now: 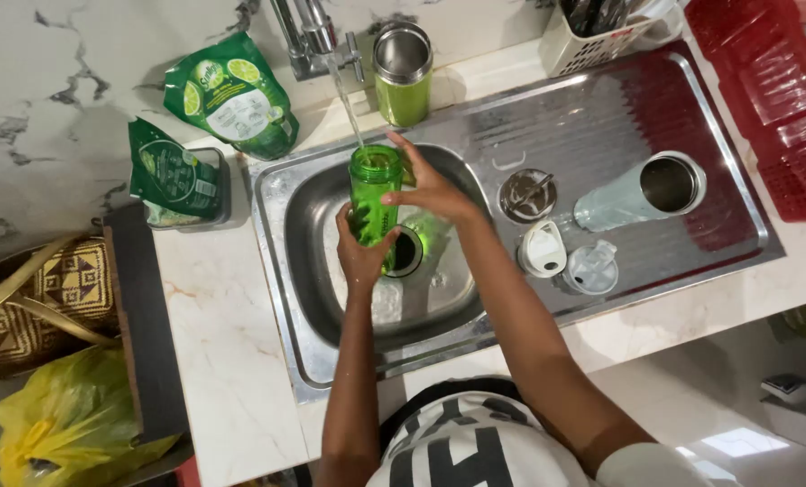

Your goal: Wash multiple water containers in a sink and then wipe down the kitchen counter and sink area with a cloth.

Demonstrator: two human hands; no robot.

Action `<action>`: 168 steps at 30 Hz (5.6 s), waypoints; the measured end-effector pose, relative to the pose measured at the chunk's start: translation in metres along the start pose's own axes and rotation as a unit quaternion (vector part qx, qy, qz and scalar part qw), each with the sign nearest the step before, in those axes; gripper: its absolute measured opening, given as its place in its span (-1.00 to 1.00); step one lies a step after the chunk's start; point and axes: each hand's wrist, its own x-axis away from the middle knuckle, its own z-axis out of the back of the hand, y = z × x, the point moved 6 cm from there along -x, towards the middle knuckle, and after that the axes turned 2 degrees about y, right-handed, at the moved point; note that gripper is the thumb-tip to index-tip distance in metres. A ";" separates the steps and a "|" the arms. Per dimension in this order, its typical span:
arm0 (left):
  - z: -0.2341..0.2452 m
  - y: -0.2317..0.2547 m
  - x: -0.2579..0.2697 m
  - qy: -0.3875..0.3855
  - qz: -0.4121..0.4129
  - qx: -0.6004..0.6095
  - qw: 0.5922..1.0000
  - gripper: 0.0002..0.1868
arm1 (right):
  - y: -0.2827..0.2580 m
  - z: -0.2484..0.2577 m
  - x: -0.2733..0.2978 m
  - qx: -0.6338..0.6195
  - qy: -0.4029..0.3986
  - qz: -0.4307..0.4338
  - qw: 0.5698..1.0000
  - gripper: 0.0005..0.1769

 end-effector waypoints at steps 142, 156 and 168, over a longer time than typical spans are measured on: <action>-0.054 -0.026 -0.106 -0.125 0.344 0.571 0.735 -0.14 | 0.003 -0.009 -0.084 0.287 0.030 -0.089 0.953 -0.62; -0.086 -0.073 -0.121 -0.120 0.398 0.556 0.720 -0.46 | -0.035 -0.021 -0.088 0.381 -0.139 -0.096 0.909 -0.75; -0.094 -0.061 -0.119 -0.119 0.371 0.616 0.685 -0.58 | -0.030 -0.015 -0.084 0.396 -0.171 -0.108 0.896 -0.65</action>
